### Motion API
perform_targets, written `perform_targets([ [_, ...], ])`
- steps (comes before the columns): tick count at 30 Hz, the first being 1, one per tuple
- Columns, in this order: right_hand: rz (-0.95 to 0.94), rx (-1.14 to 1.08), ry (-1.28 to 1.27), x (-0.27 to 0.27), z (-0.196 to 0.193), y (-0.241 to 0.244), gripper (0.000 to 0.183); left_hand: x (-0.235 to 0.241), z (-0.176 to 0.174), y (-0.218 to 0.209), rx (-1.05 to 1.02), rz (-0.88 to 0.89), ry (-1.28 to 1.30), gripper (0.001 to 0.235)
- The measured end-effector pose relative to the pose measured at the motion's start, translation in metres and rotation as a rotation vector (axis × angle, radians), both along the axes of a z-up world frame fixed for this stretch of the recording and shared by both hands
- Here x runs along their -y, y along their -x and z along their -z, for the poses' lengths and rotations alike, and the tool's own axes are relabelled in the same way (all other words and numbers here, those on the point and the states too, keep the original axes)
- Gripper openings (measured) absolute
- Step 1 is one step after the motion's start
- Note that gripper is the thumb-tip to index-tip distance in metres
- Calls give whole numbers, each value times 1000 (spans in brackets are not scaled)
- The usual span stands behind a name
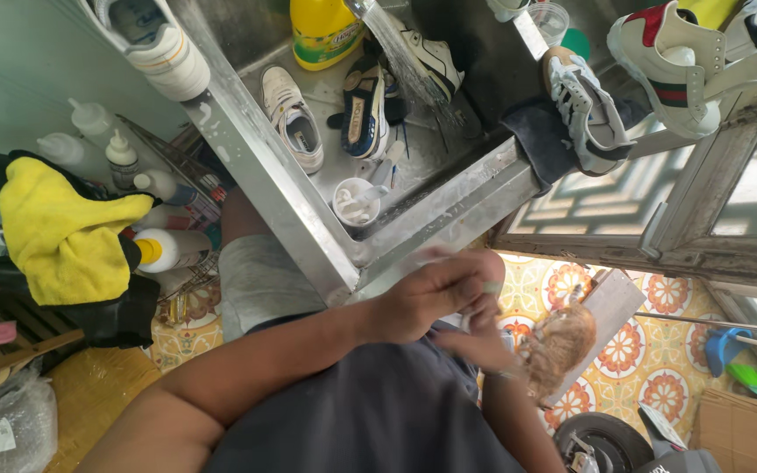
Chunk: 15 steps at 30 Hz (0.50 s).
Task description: The person removes the laces from a white and blue sneaker, then uses a brush and cleaning solution to scrub the sole and upper parts of the shoe. They also clean the insole separately using a brush and water.
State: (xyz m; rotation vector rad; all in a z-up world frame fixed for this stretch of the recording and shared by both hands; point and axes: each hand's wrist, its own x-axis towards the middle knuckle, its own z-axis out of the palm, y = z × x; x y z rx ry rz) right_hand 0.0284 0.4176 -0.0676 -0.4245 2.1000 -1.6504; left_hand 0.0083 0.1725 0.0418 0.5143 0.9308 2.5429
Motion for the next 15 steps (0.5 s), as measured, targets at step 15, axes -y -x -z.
perform_targets([
  [15,-240,-503,-512,185,21,159,27,108,103,-3,286,-1102,990,40],
])
